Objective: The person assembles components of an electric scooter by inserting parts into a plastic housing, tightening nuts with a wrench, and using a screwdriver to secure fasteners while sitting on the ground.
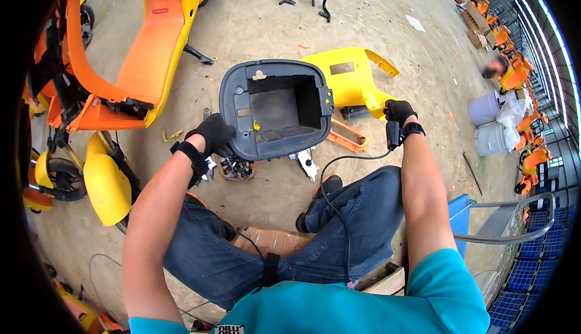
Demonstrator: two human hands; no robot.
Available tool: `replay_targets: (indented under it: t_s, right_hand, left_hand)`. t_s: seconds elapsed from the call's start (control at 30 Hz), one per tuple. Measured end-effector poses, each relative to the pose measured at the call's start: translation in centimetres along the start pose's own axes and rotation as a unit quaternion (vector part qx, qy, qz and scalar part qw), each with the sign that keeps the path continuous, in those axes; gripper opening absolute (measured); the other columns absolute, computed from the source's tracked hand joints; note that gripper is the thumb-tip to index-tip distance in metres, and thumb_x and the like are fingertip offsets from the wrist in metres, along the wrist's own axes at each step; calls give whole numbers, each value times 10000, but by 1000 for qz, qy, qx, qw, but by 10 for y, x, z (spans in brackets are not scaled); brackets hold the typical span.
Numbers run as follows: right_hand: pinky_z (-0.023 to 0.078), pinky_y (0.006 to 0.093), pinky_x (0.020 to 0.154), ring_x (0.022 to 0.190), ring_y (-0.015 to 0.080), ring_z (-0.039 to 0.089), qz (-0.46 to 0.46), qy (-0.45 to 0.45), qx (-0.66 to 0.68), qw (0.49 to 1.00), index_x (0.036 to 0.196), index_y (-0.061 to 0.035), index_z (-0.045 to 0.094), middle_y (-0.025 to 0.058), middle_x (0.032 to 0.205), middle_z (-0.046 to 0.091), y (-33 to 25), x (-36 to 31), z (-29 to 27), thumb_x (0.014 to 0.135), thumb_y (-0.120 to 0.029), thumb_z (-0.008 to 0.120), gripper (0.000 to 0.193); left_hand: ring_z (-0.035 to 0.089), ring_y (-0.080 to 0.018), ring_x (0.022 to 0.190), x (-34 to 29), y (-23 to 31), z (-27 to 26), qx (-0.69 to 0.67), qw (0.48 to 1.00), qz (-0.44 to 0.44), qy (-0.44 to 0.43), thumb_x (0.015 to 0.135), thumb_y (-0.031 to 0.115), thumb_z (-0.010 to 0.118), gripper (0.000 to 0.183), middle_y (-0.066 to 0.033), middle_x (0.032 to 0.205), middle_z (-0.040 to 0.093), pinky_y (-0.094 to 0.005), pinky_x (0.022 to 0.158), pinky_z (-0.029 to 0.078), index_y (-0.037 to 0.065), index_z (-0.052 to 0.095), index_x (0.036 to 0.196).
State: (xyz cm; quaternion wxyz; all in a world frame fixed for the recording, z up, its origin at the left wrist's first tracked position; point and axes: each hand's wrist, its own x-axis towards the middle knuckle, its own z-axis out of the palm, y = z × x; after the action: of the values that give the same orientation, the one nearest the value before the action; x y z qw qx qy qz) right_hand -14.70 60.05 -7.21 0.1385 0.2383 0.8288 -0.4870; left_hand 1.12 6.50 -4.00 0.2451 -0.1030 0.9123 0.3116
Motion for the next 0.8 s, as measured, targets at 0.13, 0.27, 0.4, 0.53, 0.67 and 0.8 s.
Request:
replay_targets:
  t_s: [0.13, 0.27, 0.4, 0.53, 0.67, 0.8]
  right_hand:
    - [446, 297, 485, 507, 154, 520, -10, -21, 20, 1000, 987, -41, 688, 70, 757, 667, -32, -28, 21, 919, -280, 668, 250]
    - [523, 287, 661, 782, 164, 646, -295, -223, -145, 918, 1098, -5, 684, 79, 959, 718, -100, -78, 75, 921, -272, 599, 331]
    - [544, 397, 819, 913, 294, 680, -417, -377, -364, 742, 1113, -93, 697, 131, 1013, 719, -114, -117, 189, 899, -255, 611, 282]
    - [519, 426, 893, 1034, 380, 655, -414, -342, -542, 647, 1126, -64, 697, 203, 1087, 695, -91, -113, 282, 824, -270, 658, 367]
    - [538, 418, 773, 881, 365, 675, -454, -78, -540, 705, 1052, -84, 723, 166, 958, 712, -60, -74, 346, 807, -207, 644, 285]
    - [537, 414, 768, 872, 356, 673, -344, -163, -569, 729, 1053, -86, 722, 163, 954, 711, -23, -36, 373, 811, -205, 642, 282]
  left_hand:
    - [668, -424, 1030, -3, -2, 7, 13, 1000, -1, -1, 828, 236, 606, 389, -318, 1039, 675, -429, 862, 540, -89, 689, 1026]
    - [681, -433, 967, 2, -13, 12, 3, 999, 24, -27, 822, 293, 627, 433, -327, 1001, 675, -452, 815, 554, -101, 686, 991]
    - [682, -425, 956, 15, -28, 20, 11, 998, 51, -38, 805, 323, 630, 448, -333, 960, 672, -452, 822, 552, -97, 692, 948]
    - [679, -416, 917, 19, -33, 41, 122, 979, 163, -21, 771, 323, 646, 368, -287, 904, 686, -466, 822, 535, -25, 716, 872]
    - [651, -411, 758, 2, -23, 72, 95, 972, 189, 101, 858, 264, 585, 285, -228, 831, 678, -481, 732, 524, -2, 687, 845]
    - [691, -420, 930, -15, -7, 72, -24, 988, 143, 46, 840, 232, 604, 303, -276, 948, 696, -486, 819, 551, -31, 686, 965]
